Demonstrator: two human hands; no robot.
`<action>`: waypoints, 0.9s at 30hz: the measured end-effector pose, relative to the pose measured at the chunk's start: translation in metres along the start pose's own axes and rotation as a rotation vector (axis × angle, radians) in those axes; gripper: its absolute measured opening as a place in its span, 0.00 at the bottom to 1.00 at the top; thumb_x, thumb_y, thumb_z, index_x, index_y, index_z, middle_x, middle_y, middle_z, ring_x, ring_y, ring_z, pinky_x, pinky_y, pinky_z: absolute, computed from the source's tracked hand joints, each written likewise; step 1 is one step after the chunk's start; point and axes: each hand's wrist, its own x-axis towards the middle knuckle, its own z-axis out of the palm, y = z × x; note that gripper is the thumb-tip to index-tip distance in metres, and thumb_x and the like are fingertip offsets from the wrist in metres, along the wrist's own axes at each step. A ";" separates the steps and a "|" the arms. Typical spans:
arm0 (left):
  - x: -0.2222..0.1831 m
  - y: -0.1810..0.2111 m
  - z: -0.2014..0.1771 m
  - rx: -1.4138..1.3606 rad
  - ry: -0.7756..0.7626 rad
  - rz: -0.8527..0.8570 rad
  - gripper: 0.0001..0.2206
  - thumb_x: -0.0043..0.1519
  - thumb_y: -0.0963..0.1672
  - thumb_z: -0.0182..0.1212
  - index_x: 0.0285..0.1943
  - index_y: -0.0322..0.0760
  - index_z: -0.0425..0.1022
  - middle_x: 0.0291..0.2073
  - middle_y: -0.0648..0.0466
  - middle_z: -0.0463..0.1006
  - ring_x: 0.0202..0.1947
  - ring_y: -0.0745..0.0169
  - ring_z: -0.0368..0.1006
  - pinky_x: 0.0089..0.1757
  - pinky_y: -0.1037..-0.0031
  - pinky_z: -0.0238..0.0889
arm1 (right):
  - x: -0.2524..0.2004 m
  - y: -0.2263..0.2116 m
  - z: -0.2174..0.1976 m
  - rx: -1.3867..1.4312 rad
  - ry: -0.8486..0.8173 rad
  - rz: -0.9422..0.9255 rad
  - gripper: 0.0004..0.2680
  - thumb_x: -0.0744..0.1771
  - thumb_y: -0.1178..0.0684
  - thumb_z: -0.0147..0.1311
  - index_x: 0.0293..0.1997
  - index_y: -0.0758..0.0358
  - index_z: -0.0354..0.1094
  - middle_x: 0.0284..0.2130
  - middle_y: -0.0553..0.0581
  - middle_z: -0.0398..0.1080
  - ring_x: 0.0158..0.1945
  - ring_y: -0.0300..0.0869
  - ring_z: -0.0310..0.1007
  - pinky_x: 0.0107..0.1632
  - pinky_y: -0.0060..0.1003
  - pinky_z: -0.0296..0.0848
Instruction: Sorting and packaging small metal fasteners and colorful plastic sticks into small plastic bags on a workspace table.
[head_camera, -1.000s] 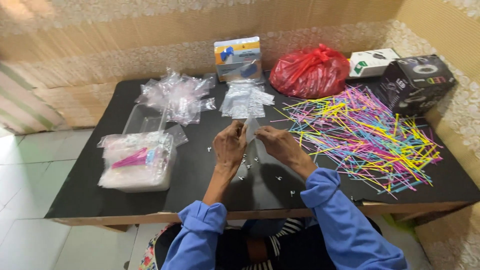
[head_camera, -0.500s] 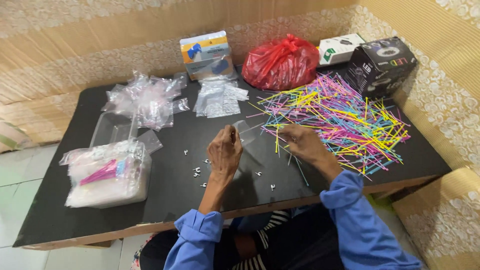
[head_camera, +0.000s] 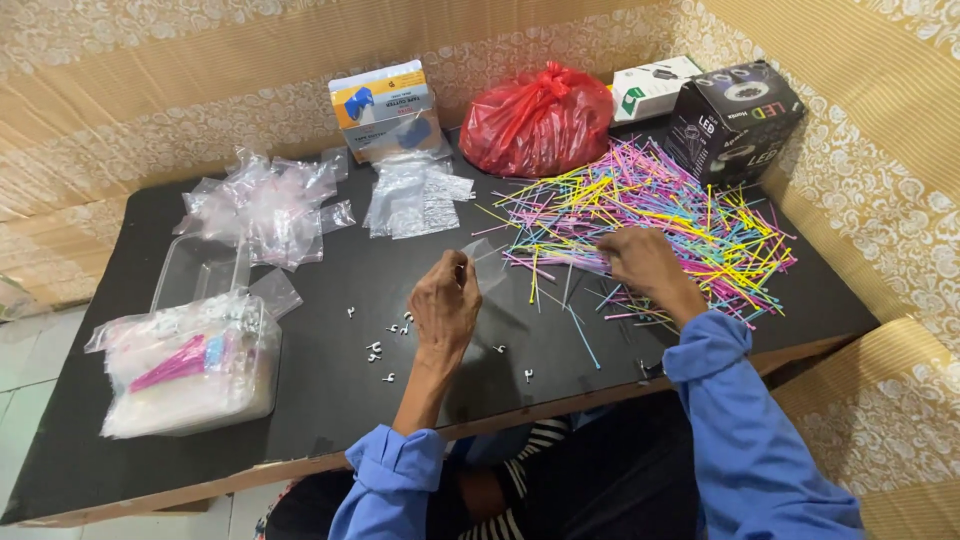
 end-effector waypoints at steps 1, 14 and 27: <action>0.001 0.001 0.000 -0.001 0.002 0.000 0.06 0.64 0.45 0.60 0.35 0.44 0.72 0.20 0.48 0.74 0.26 0.39 0.77 0.30 0.56 0.70 | 0.001 -0.001 -0.008 -0.001 0.001 -0.001 0.08 0.64 0.53 0.54 0.42 0.48 0.80 0.33 0.58 0.80 0.42 0.54 0.81 0.47 0.48 0.75; 0.002 0.001 0.002 -0.067 -0.024 -0.061 0.05 0.62 0.46 0.61 0.34 0.43 0.73 0.20 0.46 0.76 0.28 0.36 0.78 0.31 0.53 0.69 | -0.001 -0.035 -0.077 0.338 -0.122 0.149 0.08 0.65 0.51 0.56 0.45 0.53 0.80 0.38 0.63 0.80 0.47 0.63 0.78 0.53 0.56 0.73; 0.002 0.007 -0.003 -0.081 -0.053 -0.077 0.05 0.62 0.45 0.61 0.35 0.42 0.74 0.21 0.44 0.77 0.28 0.34 0.78 0.31 0.51 0.68 | -0.004 0.008 -0.055 0.008 -0.241 0.126 0.10 0.65 0.49 0.51 0.42 0.50 0.81 0.36 0.63 0.81 0.46 0.63 0.79 0.53 0.57 0.74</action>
